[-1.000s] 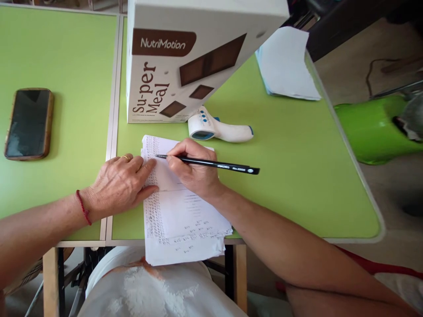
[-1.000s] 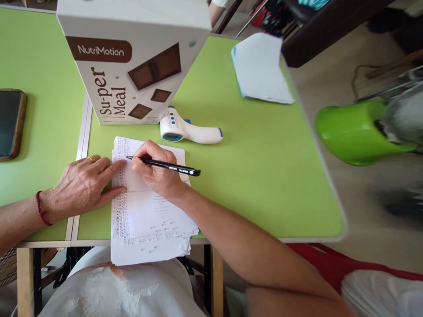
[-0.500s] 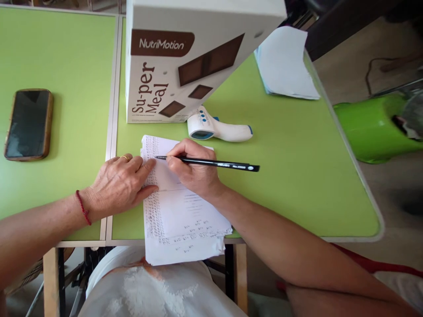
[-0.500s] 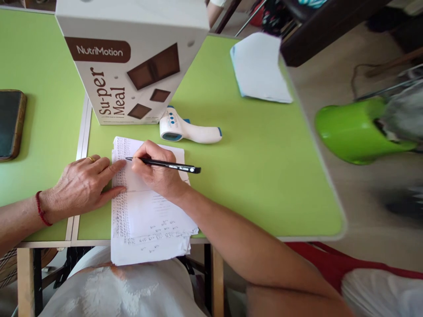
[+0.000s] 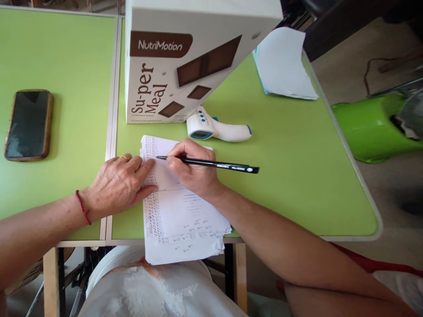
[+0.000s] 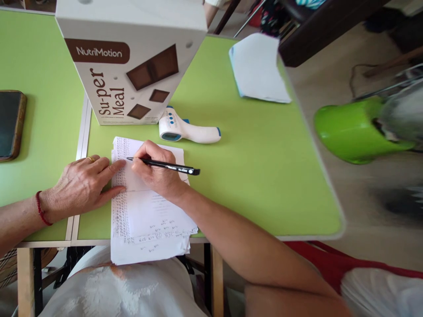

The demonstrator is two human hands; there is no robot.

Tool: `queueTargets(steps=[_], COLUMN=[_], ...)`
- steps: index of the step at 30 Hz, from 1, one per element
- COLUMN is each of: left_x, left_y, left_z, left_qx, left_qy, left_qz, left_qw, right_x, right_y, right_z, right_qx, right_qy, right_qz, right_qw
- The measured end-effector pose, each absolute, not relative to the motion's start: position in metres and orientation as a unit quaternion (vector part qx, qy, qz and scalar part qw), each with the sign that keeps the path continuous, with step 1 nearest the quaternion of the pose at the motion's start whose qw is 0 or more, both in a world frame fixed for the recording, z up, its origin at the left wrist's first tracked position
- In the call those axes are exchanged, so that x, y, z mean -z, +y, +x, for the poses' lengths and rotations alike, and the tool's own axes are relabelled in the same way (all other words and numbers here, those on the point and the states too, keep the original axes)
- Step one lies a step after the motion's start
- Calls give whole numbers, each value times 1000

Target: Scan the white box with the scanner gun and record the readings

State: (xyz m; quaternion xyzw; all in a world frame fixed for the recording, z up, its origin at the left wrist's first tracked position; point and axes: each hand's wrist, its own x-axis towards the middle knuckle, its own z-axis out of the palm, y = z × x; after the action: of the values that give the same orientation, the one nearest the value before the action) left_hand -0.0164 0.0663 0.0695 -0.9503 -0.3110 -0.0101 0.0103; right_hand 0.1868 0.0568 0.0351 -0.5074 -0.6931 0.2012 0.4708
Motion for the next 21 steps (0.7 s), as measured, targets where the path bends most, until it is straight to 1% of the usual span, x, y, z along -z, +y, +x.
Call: queueTargets(steps=[11, 21], left_x=[-71, -70], left_y=[67, 67], left_z=[-16, -16], left_qx=[14, 18], left_qy=[-309, -306], left_qz=[-951, -952], left_qw=[11, 13], right_x=[-37, -36], right_y=[56, 56], right_z=[187, 186], right_qx=[-193, -192], right_qy=[-687, -680], right_qz=[-512, -532], right_qw=[478, 467])
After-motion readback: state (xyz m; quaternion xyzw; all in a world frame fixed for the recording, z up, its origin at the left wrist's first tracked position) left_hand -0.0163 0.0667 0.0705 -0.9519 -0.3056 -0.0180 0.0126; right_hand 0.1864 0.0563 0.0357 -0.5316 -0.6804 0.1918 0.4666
